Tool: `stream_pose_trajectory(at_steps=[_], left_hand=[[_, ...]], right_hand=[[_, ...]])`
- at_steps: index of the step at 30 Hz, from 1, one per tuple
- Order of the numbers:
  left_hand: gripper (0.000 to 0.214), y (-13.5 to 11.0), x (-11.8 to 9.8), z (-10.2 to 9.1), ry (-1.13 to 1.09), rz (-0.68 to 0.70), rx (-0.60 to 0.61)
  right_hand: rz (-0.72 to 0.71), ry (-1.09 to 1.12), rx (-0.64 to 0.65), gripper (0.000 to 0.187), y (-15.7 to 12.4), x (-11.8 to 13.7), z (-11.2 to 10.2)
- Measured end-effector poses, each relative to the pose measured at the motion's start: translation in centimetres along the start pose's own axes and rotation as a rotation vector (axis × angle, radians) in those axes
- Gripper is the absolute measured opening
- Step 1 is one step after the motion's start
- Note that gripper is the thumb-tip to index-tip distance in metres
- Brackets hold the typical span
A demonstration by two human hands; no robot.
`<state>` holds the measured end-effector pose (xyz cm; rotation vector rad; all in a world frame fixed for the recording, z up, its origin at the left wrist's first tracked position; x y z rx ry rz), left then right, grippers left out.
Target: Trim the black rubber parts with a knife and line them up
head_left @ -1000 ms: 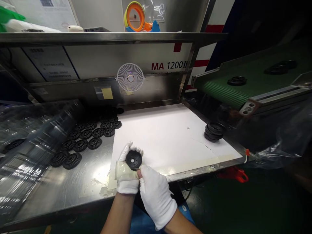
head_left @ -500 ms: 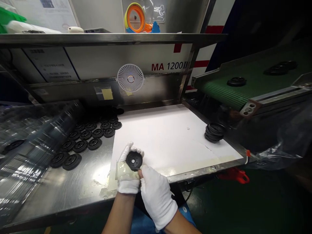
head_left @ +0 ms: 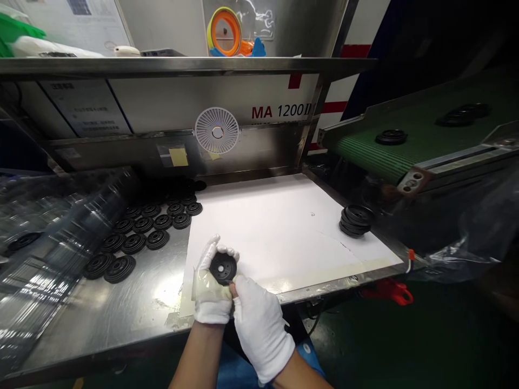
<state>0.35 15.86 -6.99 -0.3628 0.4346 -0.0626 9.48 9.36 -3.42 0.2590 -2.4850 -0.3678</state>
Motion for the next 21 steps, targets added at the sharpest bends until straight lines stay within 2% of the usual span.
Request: stream_pose_trajectory(at_steps=[2,7,9,13,16,21], left_hand=[[0.032,-0.4,-0.3,0.3,0.040,0.001,0.043],[0.045,-1.3,0.6,0.8,0.125,-0.160,0.170],[0.043,-1.2,0.3,0.7,0.102,-0.123,0.164],[0.036,-0.5,-0.4,0.1,0.069,-0.010,0.072],[0.039,-0.5,-1.0,0.1,0.089,0.055,0.049],[0.039,-1.0,0.8,0.1,0.131,-0.170,0.093]], right_hand=[[-0.012,0.001,-0.004,0.018,0.0,0.1,0.0],[-0.013,0.003,-0.035,0.014,0.2,-0.8,-0.8],[-0.005,-0.003,-0.032,0.014,0.2,-0.9,-0.8],[-0.013,0.014,-0.037,0.014,-0.1,-0.1,-0.4],[-0.032,0.027,-0.031,0.015,-0.2,0.5,0.0],[-0.035,0.010,-0.045,0.016,0.0,-0.1,-0.6]])
Point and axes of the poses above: each hand's wrist, its own y-axis towards the middle knuckle, its own z-axis out of the palm, x = y × z, the point moved 10 cm from there along y, towards the middle knuckle, and after that the axes turned 6 degrees about -z, right-handed, at the moved point
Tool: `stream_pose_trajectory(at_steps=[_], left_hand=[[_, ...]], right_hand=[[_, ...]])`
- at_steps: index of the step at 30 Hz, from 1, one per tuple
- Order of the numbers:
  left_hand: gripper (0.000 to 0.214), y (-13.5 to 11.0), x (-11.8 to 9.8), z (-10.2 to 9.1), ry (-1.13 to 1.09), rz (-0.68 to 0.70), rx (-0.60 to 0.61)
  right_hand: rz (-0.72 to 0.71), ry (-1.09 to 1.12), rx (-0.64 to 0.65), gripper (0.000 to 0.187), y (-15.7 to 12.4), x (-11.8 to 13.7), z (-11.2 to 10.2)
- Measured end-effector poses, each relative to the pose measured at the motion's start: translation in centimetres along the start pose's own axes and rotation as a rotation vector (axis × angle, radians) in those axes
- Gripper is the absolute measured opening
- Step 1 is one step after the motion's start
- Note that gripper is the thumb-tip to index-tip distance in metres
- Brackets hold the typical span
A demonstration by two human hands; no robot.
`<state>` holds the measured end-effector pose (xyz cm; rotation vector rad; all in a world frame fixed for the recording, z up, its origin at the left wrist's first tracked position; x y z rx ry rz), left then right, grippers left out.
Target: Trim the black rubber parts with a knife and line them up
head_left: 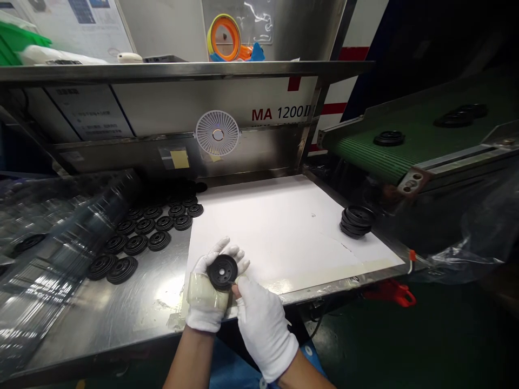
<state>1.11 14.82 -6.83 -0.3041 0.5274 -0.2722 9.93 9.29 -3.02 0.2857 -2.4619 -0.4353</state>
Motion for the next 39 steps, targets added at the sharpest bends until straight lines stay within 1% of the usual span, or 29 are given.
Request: stream_pose_trajectory(at_steps=[2,4,8,11,12,13,15,17,20,24,27,30,32,36,37,39], left_hand=[[0.036,0.0,-0.1,0.0,-0.019,0.008,0.017],[0.031,0.2,-0.4,-0.2,-0.054,0.057,0.003],[0.021,0.5,-1.2,-0.7,-0.091,0.176,-0.069],[0.023,0.1,-2.0,-0.8,-0.104,0.269,-0.094],[0.026,0.0,-1.9,-0.7,-0.091,0.259,-0.085],[0.029,-0.1,-1.7,-0.6,-0.069,0.218,-0.069],[0.036,0.0,-0.6,-0.2,-0.022,0.090,-0.022],[0.037,0.0,0.0,0.0,-0.023,0.026,0.018],[0.025,0.3,-0.4,-0.3,-0.092,0.073,0.003],[0.013,0.8,-0.9,-1.3,-0.142,0.149,-0.099],[0.014,0.6,-1.3,-1.3,-0.157,0.220,-0.110],[0.022,0.0,-1.8,-1.2,-0.127,0.279,-0.104],[0.029,-0.2,-1.7,-1.0,-0.074,0.246,-0.081],[0.034,-0.2,-0.5,-0.5,-0.003,0.036,-0.004],[0.033,-0.3,-0.4,-0.5,-0.010,0.013,0.009],[0.028,-0.3,-0.5,-0.4,-0.030,0.012,0.019]], right_hand=[[0.028,-0.002,-0.006,0.016,0.1,-0.5,-0.3],[0.040,0.004,-0.006,0.017,0.1,-0.5,-0.3],[0.013,0.012,0.001,0.017,-0.1,0.5,0.3],[0.000,0.002,-0.002,0.017,-0.1,0.9,0.5],[0.000,0.001,-0.001,0.018,0.0,0.8,0.4],[0.000,0.004,0.001,0.019,0.2,0.6,0.3],[-0.003,0.012,0.007,0.018,0.4,0.3,0.0],[0.013,0.008,0.007,0.016,0.5,-0.3,-0.3],[0.038,0.006,0.006,0.016,0.3,-0.7,-0.4],[0.026,0.000,0.017,0.015,0.0,0.0,0.2],[0.013,-0.021,0.038,0.017,-0.2,0.6,0.7],[0.008,-0.006,0.059,0.017,-0.3,0.8,1.0],[0.007,0.013,0.061,0.017,-0.3,0.8,1.0],[-0.001,-0.001,0.033,0.018,0.0,0.2,0.3],[0.003,-0.013,0.025,0.017,0.2,-0.1,0.1],[0.015,-0.036,0.020,0.016,0.4,-0.5,-0.2]])
Point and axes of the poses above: each hand's wrist, its own y-axis towards the middle knuckle, its own z-axis out of the palm, x = y × z, the point moved 10 cm from there along y, towards the middle knuckle, and after that the axes turned 6 degrees about -z, right-handed, at the moved point
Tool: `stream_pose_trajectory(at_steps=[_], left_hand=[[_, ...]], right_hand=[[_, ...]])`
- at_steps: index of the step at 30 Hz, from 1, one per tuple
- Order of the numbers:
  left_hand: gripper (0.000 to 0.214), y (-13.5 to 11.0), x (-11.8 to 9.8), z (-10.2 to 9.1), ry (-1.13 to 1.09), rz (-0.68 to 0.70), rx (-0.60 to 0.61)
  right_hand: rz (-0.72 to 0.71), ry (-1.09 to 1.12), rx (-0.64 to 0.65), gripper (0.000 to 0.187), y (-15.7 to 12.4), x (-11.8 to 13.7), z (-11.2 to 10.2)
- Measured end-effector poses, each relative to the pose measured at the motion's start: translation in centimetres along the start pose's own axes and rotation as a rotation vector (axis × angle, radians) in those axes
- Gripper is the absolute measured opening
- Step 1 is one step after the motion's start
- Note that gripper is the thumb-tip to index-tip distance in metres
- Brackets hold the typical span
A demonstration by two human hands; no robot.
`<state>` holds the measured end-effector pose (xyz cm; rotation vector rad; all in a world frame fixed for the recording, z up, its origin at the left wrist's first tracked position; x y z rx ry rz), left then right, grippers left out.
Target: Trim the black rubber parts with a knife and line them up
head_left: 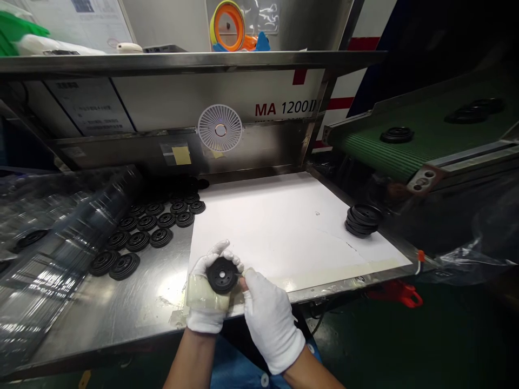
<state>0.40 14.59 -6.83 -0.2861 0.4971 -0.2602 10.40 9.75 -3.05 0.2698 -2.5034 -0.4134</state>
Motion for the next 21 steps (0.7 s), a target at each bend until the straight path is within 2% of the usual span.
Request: stream_pose_trajectory(at_steps=[6,10,15,18,21], left_hand=[[0.016,0.4,-0.4,-0.3,-0.055,0.088,-0.053],[0.019,0.4,-1.0,-0.4,-0.039,0.169,-0.093],[0.027,0.4,-0.4,-0.4,-0.025,0.081,-0.114],[0.023,0.6,0.0,-0.5,-0.070,0.044,-0.109],[0.019,1.0,0.2,-0.8,-0.123,0.058,-0.126]], right_hand=[[-0.007,0.021,0.014,0.016,-0.3,0.8,0.4],[-0.027,0.067,0.022,0.015,-0.6,1.8,0.8],[-0.016,0.044,0.003,0.019,-0.1,0.9,0.2],[0.029,-0.003,-0.004,0.018,0.0,0.0,-0.2],[0.011,0.036,0.015,0.018,-0.2,0.5,0.3]])
Point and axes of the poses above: each hand's wrist, its own y-axis towards the middle knuckle, its own z-axis out of the palm, x = y × z, the point moved 10 cm from there along y, towards the middle knuckle, and after that the axes turned 6 degrees about -z, right-handed, at the moved point
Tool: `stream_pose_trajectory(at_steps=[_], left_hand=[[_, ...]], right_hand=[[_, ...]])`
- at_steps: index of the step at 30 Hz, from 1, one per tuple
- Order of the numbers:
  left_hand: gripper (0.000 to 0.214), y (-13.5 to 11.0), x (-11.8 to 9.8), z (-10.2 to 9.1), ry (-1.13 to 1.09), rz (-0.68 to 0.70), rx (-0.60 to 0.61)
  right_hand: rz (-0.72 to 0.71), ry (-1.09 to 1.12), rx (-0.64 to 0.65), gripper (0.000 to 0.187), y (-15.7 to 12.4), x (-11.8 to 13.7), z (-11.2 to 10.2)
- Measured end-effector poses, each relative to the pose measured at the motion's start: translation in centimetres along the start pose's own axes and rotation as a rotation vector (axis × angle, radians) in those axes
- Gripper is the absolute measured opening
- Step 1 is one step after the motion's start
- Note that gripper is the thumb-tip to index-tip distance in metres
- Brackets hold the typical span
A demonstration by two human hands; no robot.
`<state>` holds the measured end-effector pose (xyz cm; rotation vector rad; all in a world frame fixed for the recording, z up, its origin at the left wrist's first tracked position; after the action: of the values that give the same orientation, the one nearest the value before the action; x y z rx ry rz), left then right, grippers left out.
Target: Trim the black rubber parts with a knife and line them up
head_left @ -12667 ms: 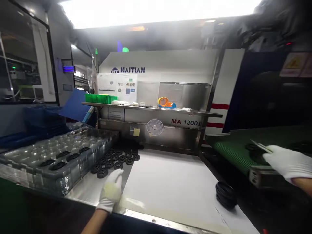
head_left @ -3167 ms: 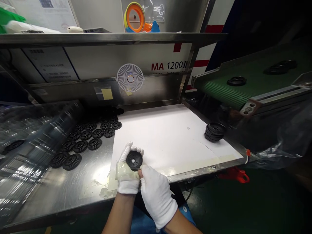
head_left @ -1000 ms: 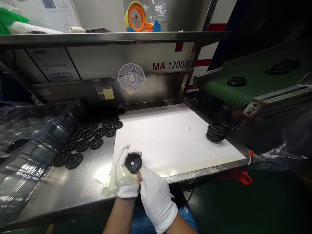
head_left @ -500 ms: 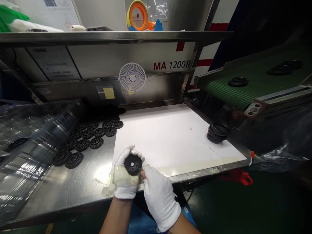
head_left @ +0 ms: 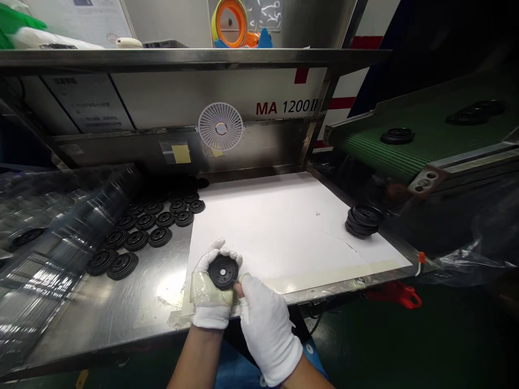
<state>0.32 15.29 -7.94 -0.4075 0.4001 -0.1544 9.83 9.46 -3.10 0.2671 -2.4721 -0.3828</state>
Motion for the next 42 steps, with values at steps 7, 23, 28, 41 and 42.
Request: stream_pose_trajectory(at_steps=[7,23,28,41,42], left_hand=[[0.035,-0.7,0.2,0.5,0.081,-0.036,0.043],[0.013,-0.6,0.1,0.4,0.016,-0.004,-0.039],[0.022,-2.1,0.6,1.2,0.241,-0.102,0.016],[0.074,-4.7,2.1,2.2,0.408,-0.363,0.294],[0.076,-4.7,2.2,2.2,0.410,-0.371,0.313]], right_hand=[[-0.059,0.023,-0.011,0.018,-0.2,0.4,0.4],[0.018,0.010,0.046,0.020,-0.1,-1.1,-1.4],[0.000,0.035,0.124,0.021,1.5,-2.6,-4.4],[-0.257,-0.098,0.269,0.021,4.1,0.3,-7.2],[-0.266,-0.098,0.271,0.020,4.2,0.5,-7.3]])
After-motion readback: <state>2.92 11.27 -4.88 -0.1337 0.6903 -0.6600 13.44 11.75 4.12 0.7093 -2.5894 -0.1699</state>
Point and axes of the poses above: each hand's wrist, its own y-axis towards the middle knuckle, its own z-axis out of the palm, x = y × z, the point moved 10 cm from there along y, towards the middle knuckle, and after that the axes turned 6 degrees about -z, right-handed, at the moved point
